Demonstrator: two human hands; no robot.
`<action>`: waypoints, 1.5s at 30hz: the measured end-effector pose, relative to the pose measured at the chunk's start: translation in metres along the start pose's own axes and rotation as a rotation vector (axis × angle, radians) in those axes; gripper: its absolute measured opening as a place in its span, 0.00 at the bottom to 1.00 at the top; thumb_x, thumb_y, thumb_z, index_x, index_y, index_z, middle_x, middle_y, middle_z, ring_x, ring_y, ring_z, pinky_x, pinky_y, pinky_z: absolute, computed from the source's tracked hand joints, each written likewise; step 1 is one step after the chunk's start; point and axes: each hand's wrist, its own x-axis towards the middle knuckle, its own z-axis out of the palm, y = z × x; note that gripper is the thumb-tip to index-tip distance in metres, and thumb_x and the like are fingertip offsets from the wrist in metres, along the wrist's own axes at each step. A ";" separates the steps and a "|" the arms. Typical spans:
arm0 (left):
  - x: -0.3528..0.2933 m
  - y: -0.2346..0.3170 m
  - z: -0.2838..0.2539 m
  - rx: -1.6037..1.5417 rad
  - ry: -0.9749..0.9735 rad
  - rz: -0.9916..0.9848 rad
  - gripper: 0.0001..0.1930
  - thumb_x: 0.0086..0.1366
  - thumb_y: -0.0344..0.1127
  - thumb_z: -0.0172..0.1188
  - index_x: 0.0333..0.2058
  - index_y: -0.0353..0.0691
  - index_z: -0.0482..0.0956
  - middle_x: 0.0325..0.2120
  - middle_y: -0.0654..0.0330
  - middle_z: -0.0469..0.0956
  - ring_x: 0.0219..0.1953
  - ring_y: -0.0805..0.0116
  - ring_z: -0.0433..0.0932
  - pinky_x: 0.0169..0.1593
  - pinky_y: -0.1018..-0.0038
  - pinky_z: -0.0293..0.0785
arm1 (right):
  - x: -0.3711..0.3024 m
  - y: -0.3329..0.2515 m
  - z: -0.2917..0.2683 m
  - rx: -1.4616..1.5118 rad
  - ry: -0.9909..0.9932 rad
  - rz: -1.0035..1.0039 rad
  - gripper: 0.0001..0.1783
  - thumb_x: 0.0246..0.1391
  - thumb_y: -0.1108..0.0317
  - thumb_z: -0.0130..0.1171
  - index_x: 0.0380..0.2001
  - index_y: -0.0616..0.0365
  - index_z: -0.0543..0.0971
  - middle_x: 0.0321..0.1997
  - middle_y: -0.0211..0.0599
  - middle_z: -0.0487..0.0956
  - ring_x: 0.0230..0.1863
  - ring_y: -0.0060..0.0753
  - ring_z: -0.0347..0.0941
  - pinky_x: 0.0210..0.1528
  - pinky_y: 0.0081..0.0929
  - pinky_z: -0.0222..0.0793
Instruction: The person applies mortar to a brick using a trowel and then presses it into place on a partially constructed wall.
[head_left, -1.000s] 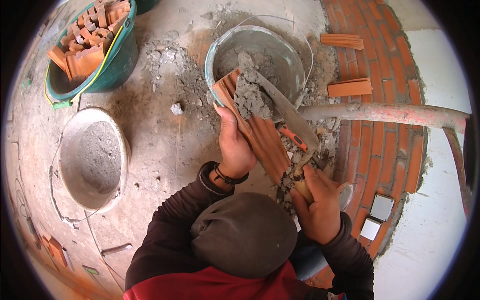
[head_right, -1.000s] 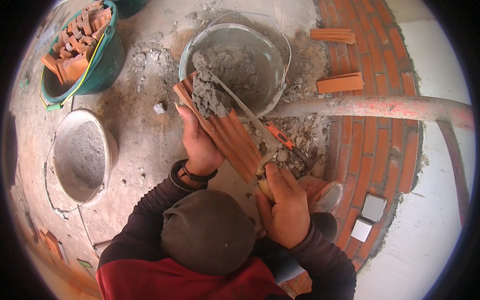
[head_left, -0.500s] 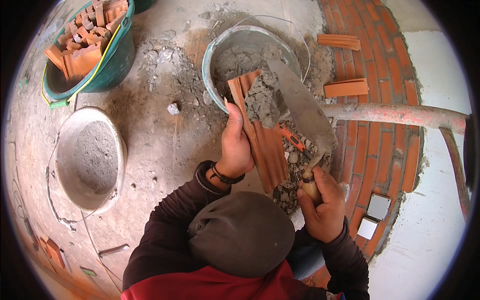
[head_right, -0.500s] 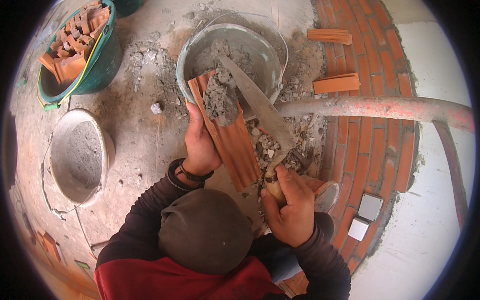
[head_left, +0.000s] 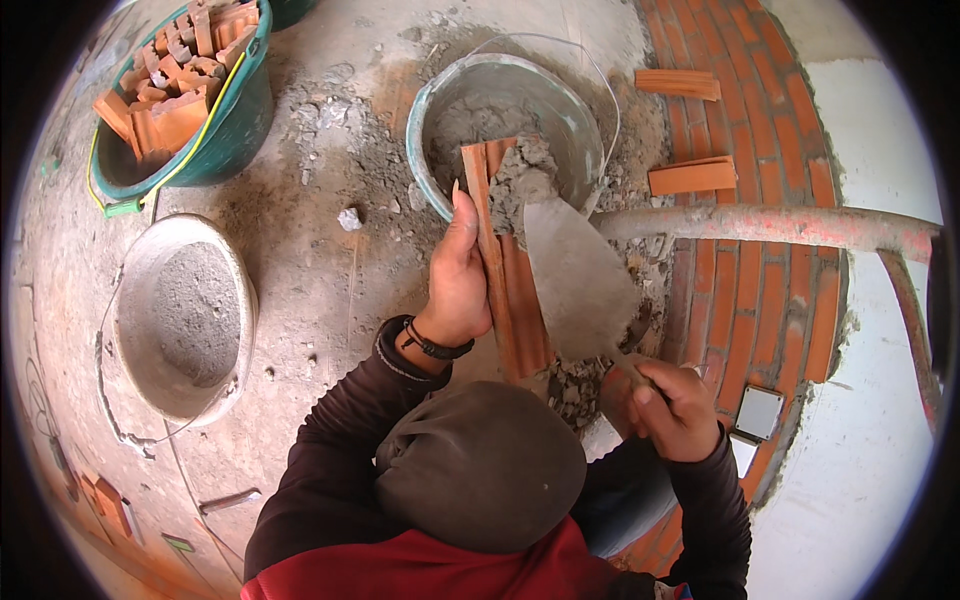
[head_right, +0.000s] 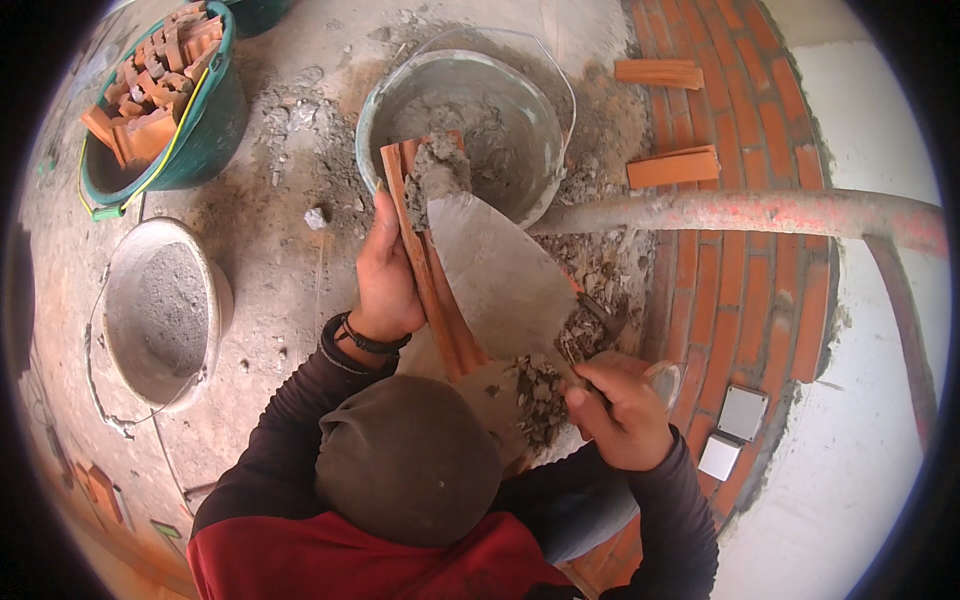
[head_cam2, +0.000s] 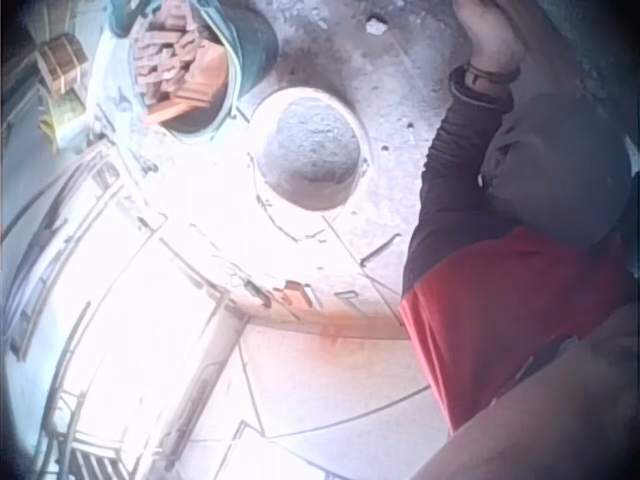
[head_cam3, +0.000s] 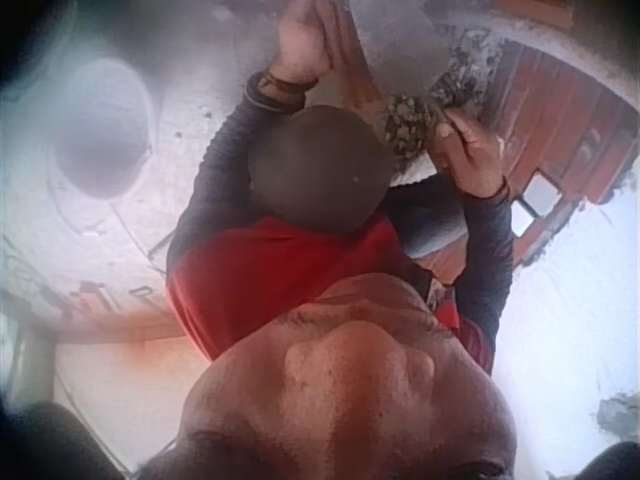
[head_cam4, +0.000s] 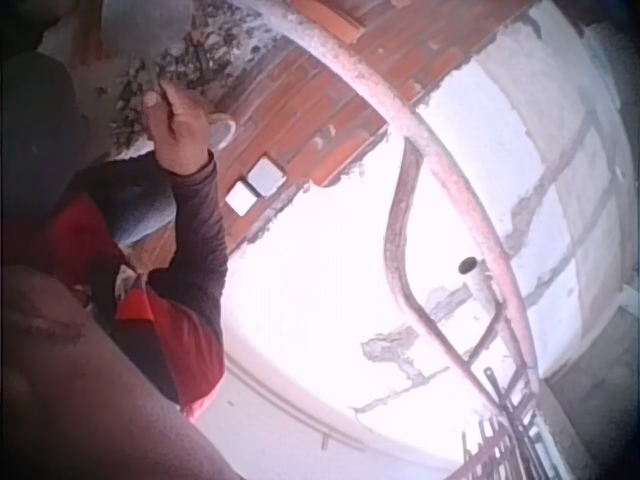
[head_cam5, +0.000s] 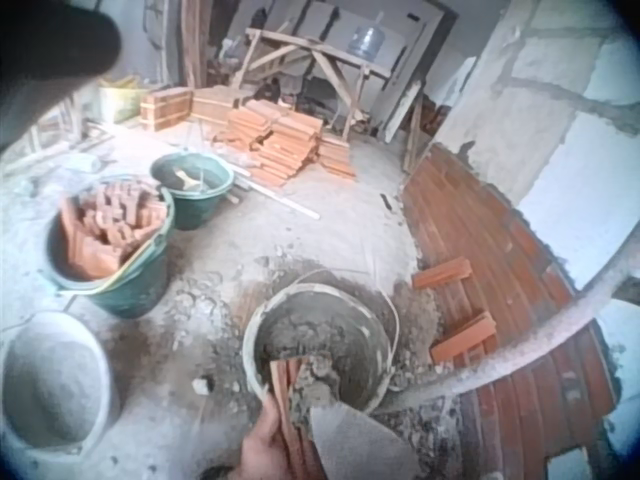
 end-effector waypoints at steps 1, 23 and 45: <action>0.001 -0.003 -0.002 -0.059 0.020 -0.010 0.33 0.74 0.62 0.36 0.60 0.39 0.68 0.52 0.58 0.75 0.53 0.64 0.75 0.56 0.66 0.73 | 0.004 -0.006 0.001 0.033 -0.049 0.104 0.13 0.64 0.65 0.56 0.28 0.63 0.73 0.20 0.31 0.71 0.19 0.22 0.68 0.23 0.23 0.61; -0.003 -0.007 -0.005 -0.152 0.038 0.046 0.31 0.76 0.56 0.34 0.60 0.35 0.65 0.53 0.54 0.74 0.54 0.64 0.75 0.59 0.65 0.71 | 0.027 -0.048 -0.025 -0.426 -0.083 0.002 0.10 0.63 0.67 0.53 0.32 0.64 0.73 0.23 0.53 0.70 0.27 0.59 0.71 0.29 0.40 0.65; -0.022 0.015 -0.046 -0.178 0.175 0.258 0.28 0.76 0.54 0.36 0.66 0.43 0.58 0.57 0.54 0.70 0.56 0.56 0.72 0.59 0.57 0.69 | 0.121 -0.054 -0.069 -1.367 0.198 -0.261 0.19 0.52 0.71 0.60 0.49 0.56 0.75 0.29 0.48 0.80 0.34 0.52 0.78 0.36 0.46 0.72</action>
